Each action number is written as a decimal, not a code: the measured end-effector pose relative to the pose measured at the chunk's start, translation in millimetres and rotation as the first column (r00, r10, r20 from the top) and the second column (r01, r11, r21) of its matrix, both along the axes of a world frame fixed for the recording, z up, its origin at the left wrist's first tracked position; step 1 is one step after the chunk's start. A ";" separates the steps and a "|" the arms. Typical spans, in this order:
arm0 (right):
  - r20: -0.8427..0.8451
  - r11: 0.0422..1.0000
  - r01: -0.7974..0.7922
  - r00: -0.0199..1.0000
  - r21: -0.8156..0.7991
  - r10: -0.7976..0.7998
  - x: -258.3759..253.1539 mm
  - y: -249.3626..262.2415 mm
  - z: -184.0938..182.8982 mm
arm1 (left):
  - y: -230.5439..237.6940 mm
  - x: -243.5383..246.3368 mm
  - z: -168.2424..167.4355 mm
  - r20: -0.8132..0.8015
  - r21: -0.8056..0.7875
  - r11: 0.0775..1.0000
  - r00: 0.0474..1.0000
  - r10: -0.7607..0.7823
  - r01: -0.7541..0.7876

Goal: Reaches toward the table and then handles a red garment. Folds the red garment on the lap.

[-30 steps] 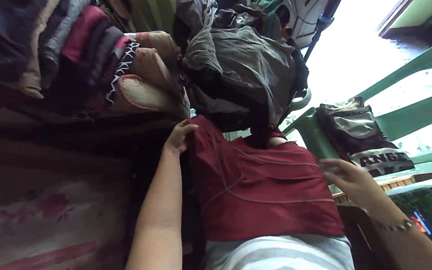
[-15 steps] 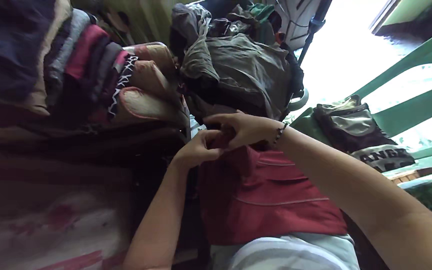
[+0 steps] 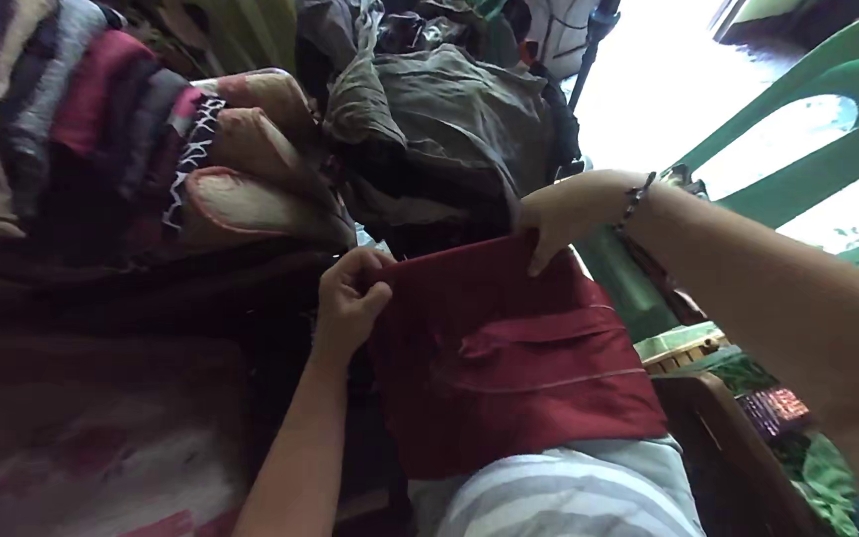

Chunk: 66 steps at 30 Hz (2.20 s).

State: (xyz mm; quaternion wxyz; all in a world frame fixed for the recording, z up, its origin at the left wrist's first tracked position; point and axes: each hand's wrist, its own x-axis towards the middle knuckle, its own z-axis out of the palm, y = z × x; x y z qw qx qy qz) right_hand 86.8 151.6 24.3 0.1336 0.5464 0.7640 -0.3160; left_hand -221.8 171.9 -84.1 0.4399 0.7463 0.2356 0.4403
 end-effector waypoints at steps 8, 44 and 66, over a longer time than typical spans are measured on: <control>-0.401 0.953 0.075 0.915 0.294 0.052 84.2 -53.4 32.1 | -65.8 10.9 -49.6 -0.492 0.104 0.994 0.866 0.091 -0.045; -0.378 0.225 0.734 0.556 0.640 -0.740 117.1 -314.3 -194.6 | -163.9 -100.7 -88.6 -0.645 0.495 0.869 0.660 0.384 -0.022; -0.438 0.130 0.862 0.372 0.490 -0.818 97.5 -336.6 -270.4 | -59.1 45.1 -84.3 -0.708 0.239 0.941 0.621 0.338 -0.240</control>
